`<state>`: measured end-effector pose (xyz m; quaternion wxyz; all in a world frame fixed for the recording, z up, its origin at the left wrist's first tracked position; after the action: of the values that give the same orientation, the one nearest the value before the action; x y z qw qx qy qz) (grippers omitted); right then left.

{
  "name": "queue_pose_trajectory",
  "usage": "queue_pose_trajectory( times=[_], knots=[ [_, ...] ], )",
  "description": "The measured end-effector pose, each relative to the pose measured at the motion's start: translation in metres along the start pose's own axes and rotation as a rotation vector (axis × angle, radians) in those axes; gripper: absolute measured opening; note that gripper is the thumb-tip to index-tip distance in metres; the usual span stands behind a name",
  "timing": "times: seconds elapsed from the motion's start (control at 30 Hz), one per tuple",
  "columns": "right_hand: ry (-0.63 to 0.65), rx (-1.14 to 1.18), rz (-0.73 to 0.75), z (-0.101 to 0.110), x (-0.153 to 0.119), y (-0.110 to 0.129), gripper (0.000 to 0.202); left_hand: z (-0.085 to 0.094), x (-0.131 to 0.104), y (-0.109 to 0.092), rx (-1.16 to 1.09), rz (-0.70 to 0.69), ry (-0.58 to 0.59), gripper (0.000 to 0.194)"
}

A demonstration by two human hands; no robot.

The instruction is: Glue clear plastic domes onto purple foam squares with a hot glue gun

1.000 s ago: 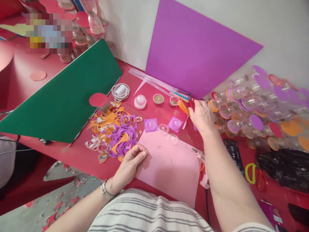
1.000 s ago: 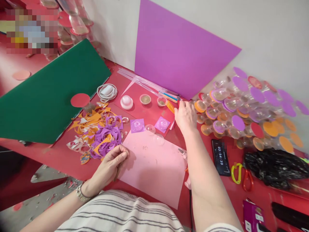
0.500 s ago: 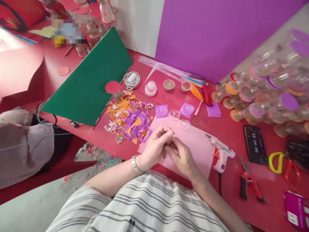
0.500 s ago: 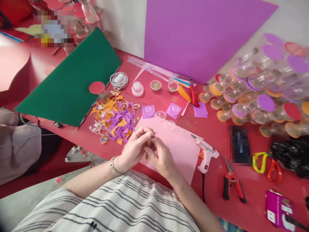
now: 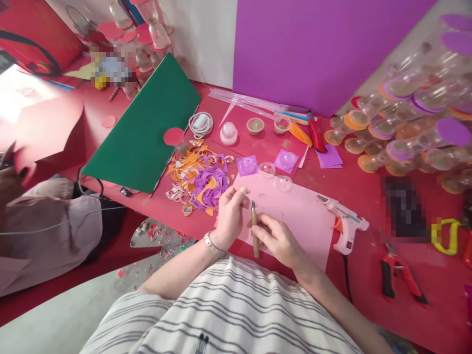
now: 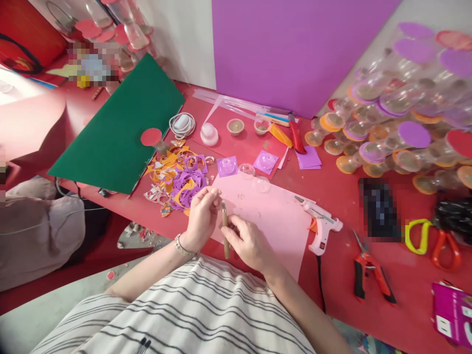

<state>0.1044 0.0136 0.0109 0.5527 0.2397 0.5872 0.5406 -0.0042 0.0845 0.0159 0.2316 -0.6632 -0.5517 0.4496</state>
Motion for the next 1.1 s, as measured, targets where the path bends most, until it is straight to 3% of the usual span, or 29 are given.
queue_pose_trajectory(
  times=[0.1, 0.2, 0.3, 0.37, 0.4, 0.5, 0.63, 0.67, 0.73, 0.83, 0.97, 1.03, 1.1],
  knots=[
    [-0.007, 0.104, -0.046, 0.001, -0.006, -0.014, 0.025, 0.008, 0.011, -0.012, -0.012, -0.066, -0.021, 0.029],
    [-0.047, 0.173, -0.07, 0.007, -0.01, -0.022, 0.029, 0.018, 0.014, -0.021, 0.142, -0.097, 0.047, 0.036],
    [-0.112, 0.147, -0.012, 0.018, -0.012, -0.02, 0.027, 0.03, 0.011, -0.03, 0.552, -0.162, 0.147, 0.032],
    [-0.223, 0.08, 0.015, 0.031, -0.014, -0.021, 0.027, 0.032, 0.009, -0.038, 0.906, -0.274, 0.193, 0.015],
    [-0.291, 0.046, 0.015, 0.038, -0.015, -0.023, 0.028, 0.029, 0.008, -0.042, 1.079, -0.346, 0.218, 0.011],
    [-0.447, -0.019, -0.015, 0.053, -0.02, -0.032, 0.028, 0.004, 0.001, -0.038, 1.491, -0.571, 0.353, 0.033],
    [-0.499, -0.043, -0.047, 0.057, -0.021, -0.041, 0.03, -0.043, -0.019, 0.002, 1.76, -0.806, 0.757, 0.04],
    [-0.501, -0.049, -0.053, 0.056, -0.021, -0.042, 0.03, -0.05, -0.025, 0.013, 1.803, -0.845, 0.849, 0.041],
    [-0.497, -0.058, -0.065, 0.056, -0.02, -0.044, 0.031, -0.052, -0.027, 0.027, 1.894, -0.854, 0.927, 0.042],
    [-0.49, -0.061, -0.081, 0.057, -0.019, -0.048, 0.032, -0.035, -0.018, 0.024, 1.982, -0.803, 0.861, 0.045],
    [-0.477, -0.055, -0.096, 0.057, -0.018, -0.052, 0.032, -0.006, -0.007, -0.008, 2.012, -0.777, 0.646, 0.046],
    [-0.471, -0.057, -0.102, 0.056, -0.017, -0.052, 0.031, -0.002, -0.012, -0.015, 1.982, -0.812, 0.642, 0.045],
    [-0.467, -0.062, -0.106, 0.056, -0.016, -0.05, 0.03, -0.005, -0.023, -0.01, 1.929, -0.851, 0.726, 0.046]
  ],
)
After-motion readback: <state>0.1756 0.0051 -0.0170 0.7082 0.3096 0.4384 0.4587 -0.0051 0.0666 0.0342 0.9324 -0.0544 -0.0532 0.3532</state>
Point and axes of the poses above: each hand's wrist, its own x-axis towards the middle knuckle, its own z-axis out of the back of the hand, y = z × x, the point moved 8 cm from there along x, towards the middle knuckle, and after that the axes turned 4 degrees about -x, right-handed, at the moved point
